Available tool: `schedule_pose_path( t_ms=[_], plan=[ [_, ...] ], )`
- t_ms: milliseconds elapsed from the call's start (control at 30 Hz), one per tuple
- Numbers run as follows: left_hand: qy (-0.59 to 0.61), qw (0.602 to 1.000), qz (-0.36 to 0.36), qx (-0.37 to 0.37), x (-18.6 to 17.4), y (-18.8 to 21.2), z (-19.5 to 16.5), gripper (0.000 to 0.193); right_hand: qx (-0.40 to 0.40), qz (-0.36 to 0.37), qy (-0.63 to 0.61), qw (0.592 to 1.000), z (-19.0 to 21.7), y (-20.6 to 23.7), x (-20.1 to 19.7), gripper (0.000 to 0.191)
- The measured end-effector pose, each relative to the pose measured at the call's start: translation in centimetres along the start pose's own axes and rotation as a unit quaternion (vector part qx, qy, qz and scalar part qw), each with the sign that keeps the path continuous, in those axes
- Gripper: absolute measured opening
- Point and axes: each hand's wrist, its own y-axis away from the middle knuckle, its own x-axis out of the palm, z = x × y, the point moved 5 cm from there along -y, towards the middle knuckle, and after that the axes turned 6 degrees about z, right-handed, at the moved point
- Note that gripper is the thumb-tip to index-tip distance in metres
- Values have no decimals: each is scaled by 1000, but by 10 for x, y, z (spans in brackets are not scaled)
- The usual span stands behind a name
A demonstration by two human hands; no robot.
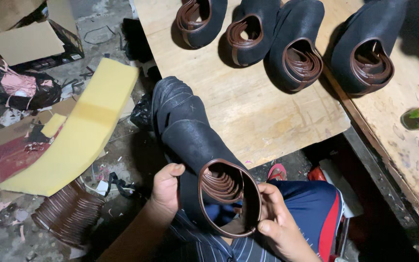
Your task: The person picks up black shoe uppers from a wooden workbench, matches them into pairs by turning and comparing them, and stacks the matched uppers in piles on the bench. They handle the uppers one at a time, aligning each pair before adding it to a stack.
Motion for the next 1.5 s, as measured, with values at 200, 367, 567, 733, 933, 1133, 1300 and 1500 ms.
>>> schedule_pose_path(
  t_ms=[200,367,567,733,933,1133,1300,1500],
  plan=[
    [-33,999,-23,-7,-2,2,1,53,-85,-86,196,973,11,-3,1,75],
    [-99,994,-25,32,16,-2,6,53,-261,-67,602,752,51,7,32,46],
    [-26,998,-13,46,46,-15,25,57,-264,-37,659,703,51,-6,52,41],
    [-50,998,21,37,62,-20,35,56,-256,-67,645,717,49,-3,46,39],
    [-138,988,-61,42,66,-21,39,52,-238,-81,596,763,32,0,30,51],
    [-261,958,-104,52,66,-17,53,44,-69,-117,293,946,-6,-3,-7,43],
    [-490,862,-104,74,66,-11,59,46,34,-114,97,988,-29,-1,-22,35],
    [-270,960,-63,48,49,-17,54,48,-31,-195,13,980,-40,17,-54,22]
  ],
)
